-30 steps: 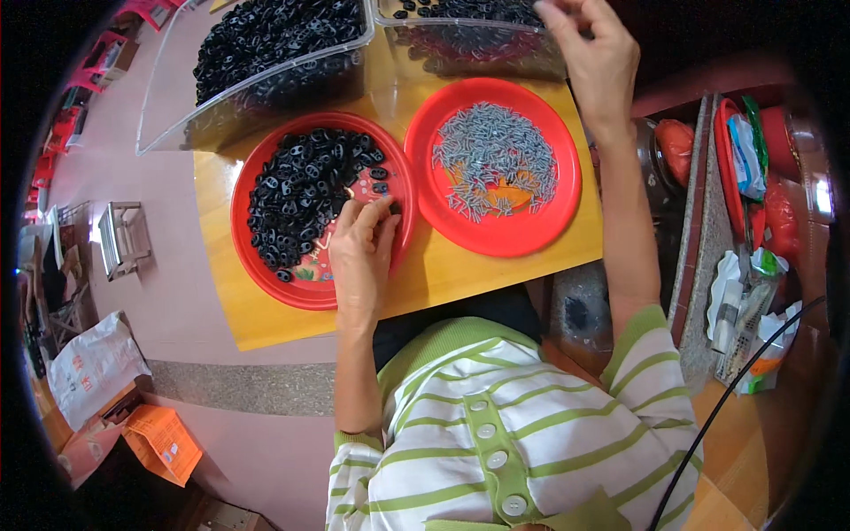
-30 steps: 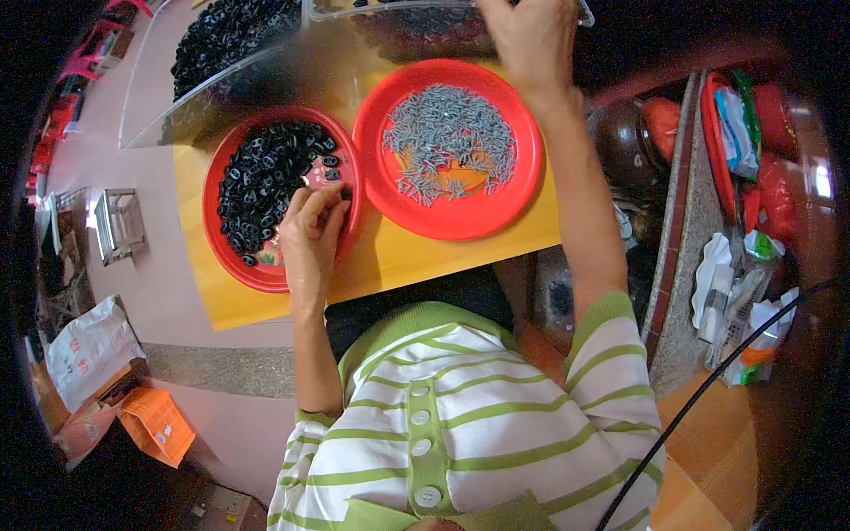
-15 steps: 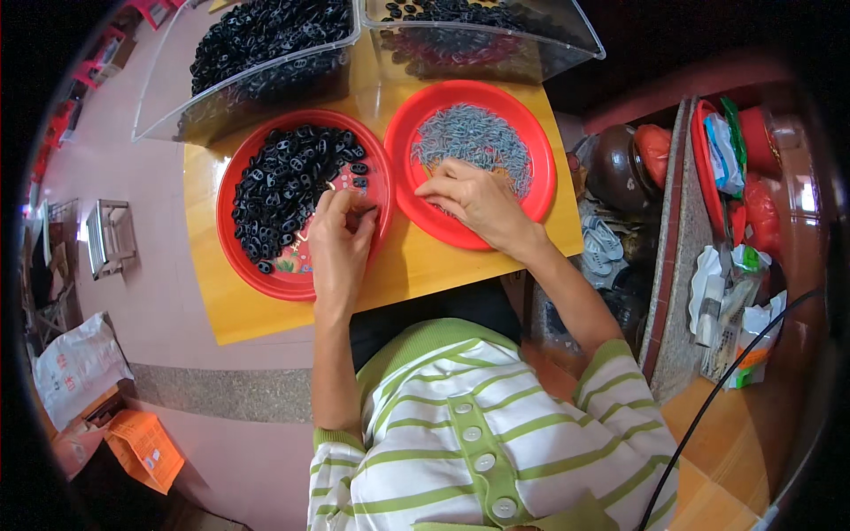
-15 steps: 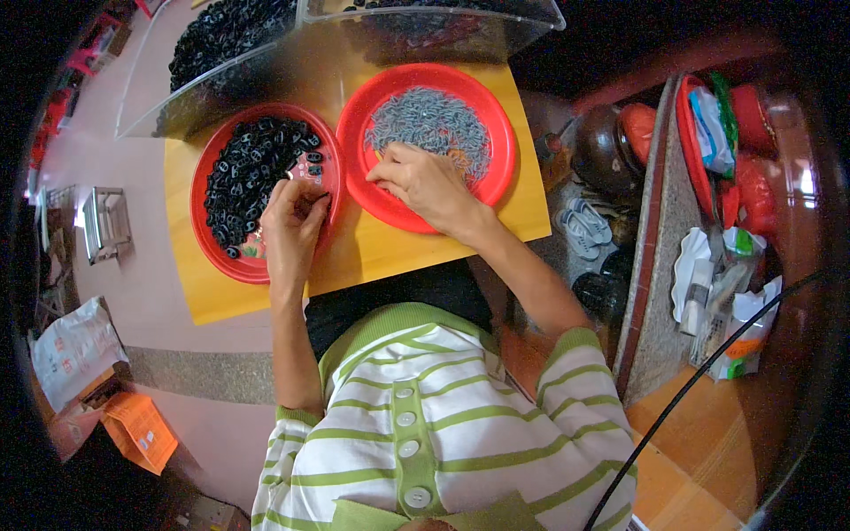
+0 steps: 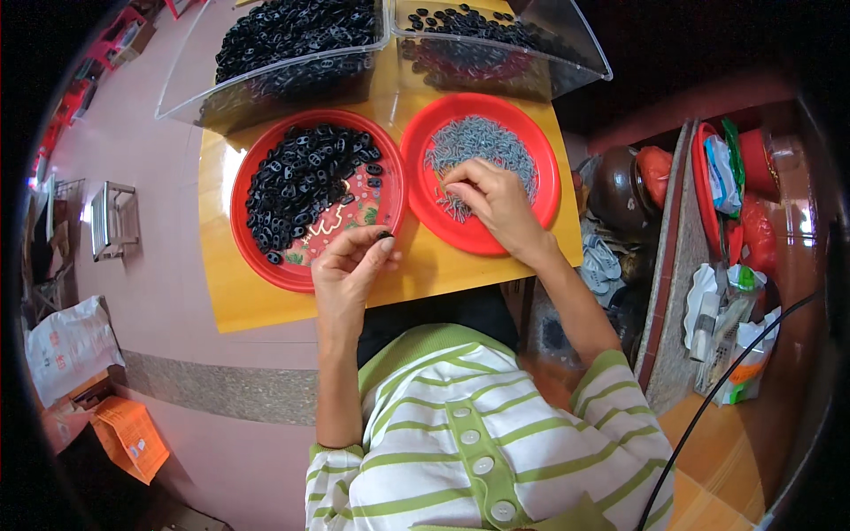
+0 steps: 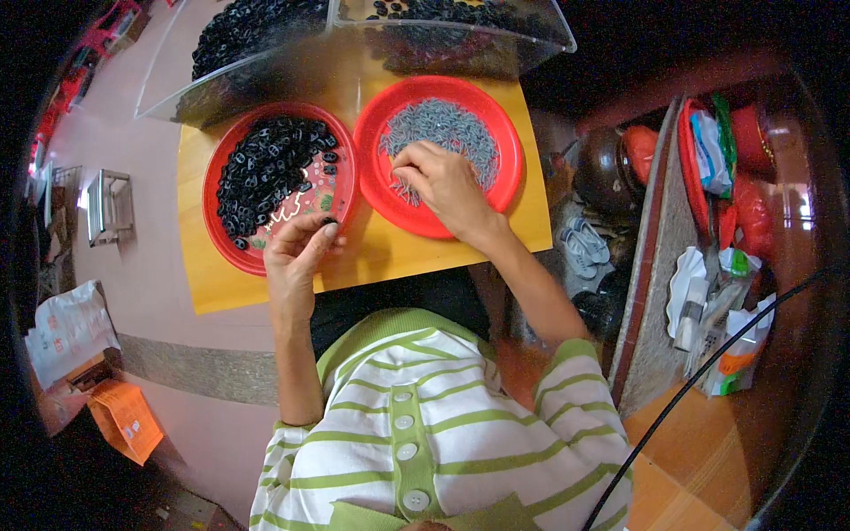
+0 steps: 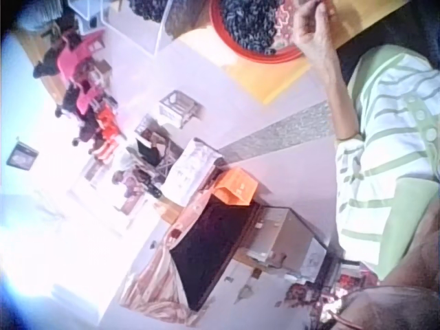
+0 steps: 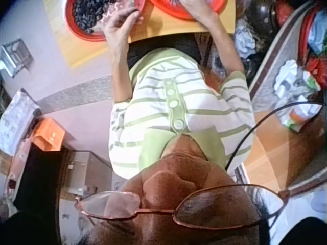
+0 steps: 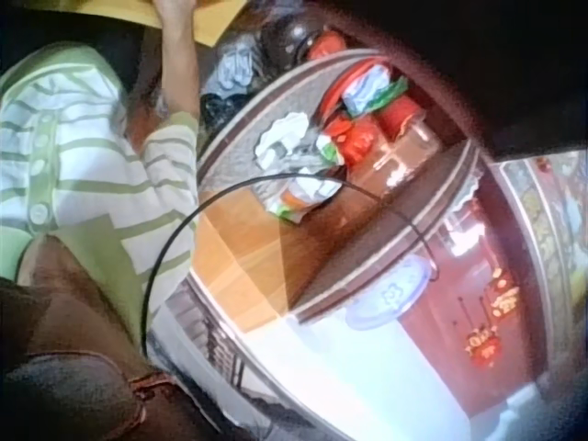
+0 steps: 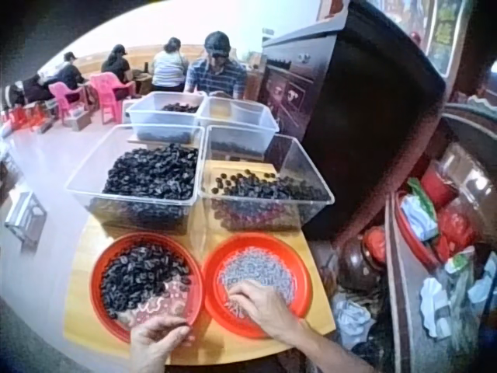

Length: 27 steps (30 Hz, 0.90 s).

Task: The person repeatedly picks small black plastic fasteners from a red bowl and screws from another red bowl, then inserts the screws into the fasteners by hand. The assembled units are placed into a clear plastic bin above the bowls. The person continues this repetitive assembly cycle throughout the clip.

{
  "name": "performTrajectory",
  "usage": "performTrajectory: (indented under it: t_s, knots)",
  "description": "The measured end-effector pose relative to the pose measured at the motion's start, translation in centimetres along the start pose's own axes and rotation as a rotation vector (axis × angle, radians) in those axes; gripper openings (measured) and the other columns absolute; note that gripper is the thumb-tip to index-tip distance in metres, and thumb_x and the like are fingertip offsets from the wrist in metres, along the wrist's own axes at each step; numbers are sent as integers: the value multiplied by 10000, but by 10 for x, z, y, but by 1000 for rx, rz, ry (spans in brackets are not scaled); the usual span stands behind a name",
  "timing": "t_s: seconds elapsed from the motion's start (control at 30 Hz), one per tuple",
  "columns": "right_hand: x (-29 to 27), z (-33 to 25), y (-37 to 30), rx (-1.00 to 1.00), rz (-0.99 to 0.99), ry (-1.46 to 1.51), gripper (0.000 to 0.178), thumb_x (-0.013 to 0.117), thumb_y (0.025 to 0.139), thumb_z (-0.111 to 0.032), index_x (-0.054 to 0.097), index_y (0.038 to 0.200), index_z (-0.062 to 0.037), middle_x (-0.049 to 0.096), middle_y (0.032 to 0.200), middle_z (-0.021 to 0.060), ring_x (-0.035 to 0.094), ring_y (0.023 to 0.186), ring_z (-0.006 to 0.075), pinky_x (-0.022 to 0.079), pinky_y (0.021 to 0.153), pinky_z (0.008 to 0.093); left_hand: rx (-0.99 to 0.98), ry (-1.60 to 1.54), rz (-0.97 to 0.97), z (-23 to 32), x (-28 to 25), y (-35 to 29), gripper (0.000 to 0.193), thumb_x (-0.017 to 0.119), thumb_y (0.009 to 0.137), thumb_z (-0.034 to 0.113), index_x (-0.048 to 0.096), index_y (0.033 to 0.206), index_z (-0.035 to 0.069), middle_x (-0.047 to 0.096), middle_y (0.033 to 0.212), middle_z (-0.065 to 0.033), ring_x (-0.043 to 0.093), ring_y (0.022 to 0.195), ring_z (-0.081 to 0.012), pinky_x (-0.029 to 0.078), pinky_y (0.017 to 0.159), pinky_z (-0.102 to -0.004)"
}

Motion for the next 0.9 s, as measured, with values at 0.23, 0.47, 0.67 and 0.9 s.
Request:
performTrajectory:
  t_s: [0.23,0.47,0.67,0.9]
  knots:
    - [11,-20,-12,438,-65,751,102,596,888,-68,609,966,-4,637,863,35,592,708,68,487,598,203,-110,-233,-77,-5,11,-4,168,583,890,58,617,1016,-49,652,882,-105,623,734,-133,499,650,-241]
    - [39,-45,-14,395,-45,1029,132,635,875,-131,617,963,-35,633,873,13,575,742,49,463,591,188,-139,-324,-71,2,12,-5,155,561,903,60,609,1006,-46,650,875,-108,613,734,-134,485,641,-242]
    - [48,-51,-13,398,-78,1078,92,610,888,-101,610,945,-29,605,896,23,560,738,68,461,629,201,-109,-336,-78,3,10,-5,141,561,903,59,609,994,-37,645,862,-95,604,723,-125,478,628,-230]
    - [52,-53,-12,348,-44,1025,118,612,894,-133,596,954,-33,622,853,10,564,706,49,469,626,189,-108,-332,-43,1,7,-4,140,573,897,60,620,986,-39,653,835,-89,601,694,-114,473,608,-215]
Point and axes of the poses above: each hand's wrist, its own y-axis towards the middle knuckle, its own x-axis out of the palm, z = x × y, the point moved 4 cm from there along y, towards the middle knuckle
